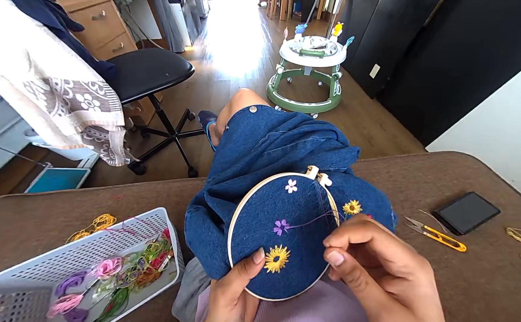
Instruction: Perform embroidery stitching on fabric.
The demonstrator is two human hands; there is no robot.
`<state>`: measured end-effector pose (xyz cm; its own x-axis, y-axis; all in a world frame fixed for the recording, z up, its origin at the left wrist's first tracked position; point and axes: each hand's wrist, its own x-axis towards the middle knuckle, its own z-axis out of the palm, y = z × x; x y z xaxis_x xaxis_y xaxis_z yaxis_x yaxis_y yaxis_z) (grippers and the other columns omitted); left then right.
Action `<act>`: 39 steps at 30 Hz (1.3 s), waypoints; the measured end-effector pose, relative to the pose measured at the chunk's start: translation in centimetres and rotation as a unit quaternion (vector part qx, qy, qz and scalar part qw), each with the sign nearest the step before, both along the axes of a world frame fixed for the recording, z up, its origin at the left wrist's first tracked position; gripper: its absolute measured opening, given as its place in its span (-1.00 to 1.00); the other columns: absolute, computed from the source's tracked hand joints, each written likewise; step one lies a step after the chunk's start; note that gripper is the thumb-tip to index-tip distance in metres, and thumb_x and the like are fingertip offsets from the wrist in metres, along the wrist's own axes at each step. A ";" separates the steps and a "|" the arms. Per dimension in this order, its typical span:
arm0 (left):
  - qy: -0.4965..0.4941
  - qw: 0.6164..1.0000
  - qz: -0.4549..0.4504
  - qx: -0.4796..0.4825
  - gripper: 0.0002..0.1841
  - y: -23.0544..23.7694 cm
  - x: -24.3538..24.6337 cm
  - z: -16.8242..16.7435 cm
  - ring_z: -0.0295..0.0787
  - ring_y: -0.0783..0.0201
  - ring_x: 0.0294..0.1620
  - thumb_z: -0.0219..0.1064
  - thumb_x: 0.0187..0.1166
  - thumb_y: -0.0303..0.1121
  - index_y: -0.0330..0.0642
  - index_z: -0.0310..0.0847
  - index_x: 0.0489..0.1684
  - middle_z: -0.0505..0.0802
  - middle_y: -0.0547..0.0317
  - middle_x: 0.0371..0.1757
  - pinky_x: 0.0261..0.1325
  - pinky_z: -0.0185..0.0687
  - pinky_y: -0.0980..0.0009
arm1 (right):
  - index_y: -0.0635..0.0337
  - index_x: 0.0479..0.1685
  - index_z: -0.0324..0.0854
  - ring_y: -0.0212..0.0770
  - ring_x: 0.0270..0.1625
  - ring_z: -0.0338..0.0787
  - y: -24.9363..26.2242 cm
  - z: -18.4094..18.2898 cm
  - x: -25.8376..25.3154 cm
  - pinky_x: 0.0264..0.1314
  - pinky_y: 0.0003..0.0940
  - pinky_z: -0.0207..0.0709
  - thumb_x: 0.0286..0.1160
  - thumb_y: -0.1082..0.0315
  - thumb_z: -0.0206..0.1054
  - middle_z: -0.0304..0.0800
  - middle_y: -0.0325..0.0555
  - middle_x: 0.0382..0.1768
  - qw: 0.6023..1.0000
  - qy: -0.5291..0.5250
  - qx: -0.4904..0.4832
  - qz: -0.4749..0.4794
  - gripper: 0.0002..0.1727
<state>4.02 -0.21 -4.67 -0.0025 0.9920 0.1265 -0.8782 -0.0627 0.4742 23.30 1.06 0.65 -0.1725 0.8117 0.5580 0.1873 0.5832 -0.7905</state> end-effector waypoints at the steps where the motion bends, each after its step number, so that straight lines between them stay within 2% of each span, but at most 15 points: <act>1: -0.001 1.000 0.000 0.000 -0.76 0.0 0.1 0.0 0.91 0.08 0.13 0.44 0.44 -0.61 -0.34 0.79 0.05 0.93 -0.15 0.04 0.31 0.78 0.09 | 0.12 -0.10 0.72 -0.58 -0.31 0.72 0.1 -0.1 -0.1 -0.33 -0.69 0.67 0.70 0.22 0.33 0.73 -0.30 -0.27 1.000 -0.009 -0.002 -0.003 -0.83; 4: 0.001 1.000 0.000 -0.004 -0.76 0.0 0.2 0.1 0.92 0.08 0.12 0.44 0.43 -0.61 -0.34 0.80 0.04 0.93 -0.15 0.03 0.30 0.79 0.09 | 0.19 -0.13 0.73 -0.57 -0.39 0.67 0.4 -1.1 -1.0 -0.42 -0.71 0.59 0.64 0.29 0.36 0.71 -0.25 -0.34 0.999 -0.034 -0.021 0.006 -0.85; 8: 0.005 1.000 0.003 -0.003 -0.75 0.0 0.0 -0.1 0.91 0.08 0.13 0.45 0.43 -0.61 -0.34 0.79 0.05 0.92 -0.16 0.03 0.30 0.78 0.09 | 0.19 -0.13 0.70 -0.59 -0.46 0.65 0.6 -2.1 -2.0 -0.51 -0.72 0.57 0.62 0.32 0.34 0.69 -0.28 -0.38 0.999 -0.015 -0.046 0.010 -0.87; 22: 0.007 1.000 0.012 -0.018 -0.76 0.0 0.1 0.0 0.92 0.07 0.10 0.47 0.40 -0.61 -0.34 0.79 0.02 0.93 -0.17 0.01 0.28 0.80 0.09 | 0.20 -0.15 0.69 -0.60 -0.52 0.57 0.8 -2.5 -2.1 -0.55 -0.73 0.46 0.60 0.36 0.32 0.64 -0.31 -0.44 0.999 -0.004 -0.050 0.016 -0.89; 39: 0.008 1.000 0.018 -0.013 -0.75 0.0 0.2 -0.1 0.92 0.07 0.10 0.47 0.41 -0.60 -0.34 0.78 0.04 0.92 -0.17 0.01 0.29 0.79 0.09 | 0.20 -0.12 0.71 -0.59 -0.53 0.62 0.8 -2.1 -2.5 -0.60 -0.71 0.50 0.62 0.34 0.34 0.70 -0.33 -0.43 0.996 0.022 -0.087 0.016 -0.88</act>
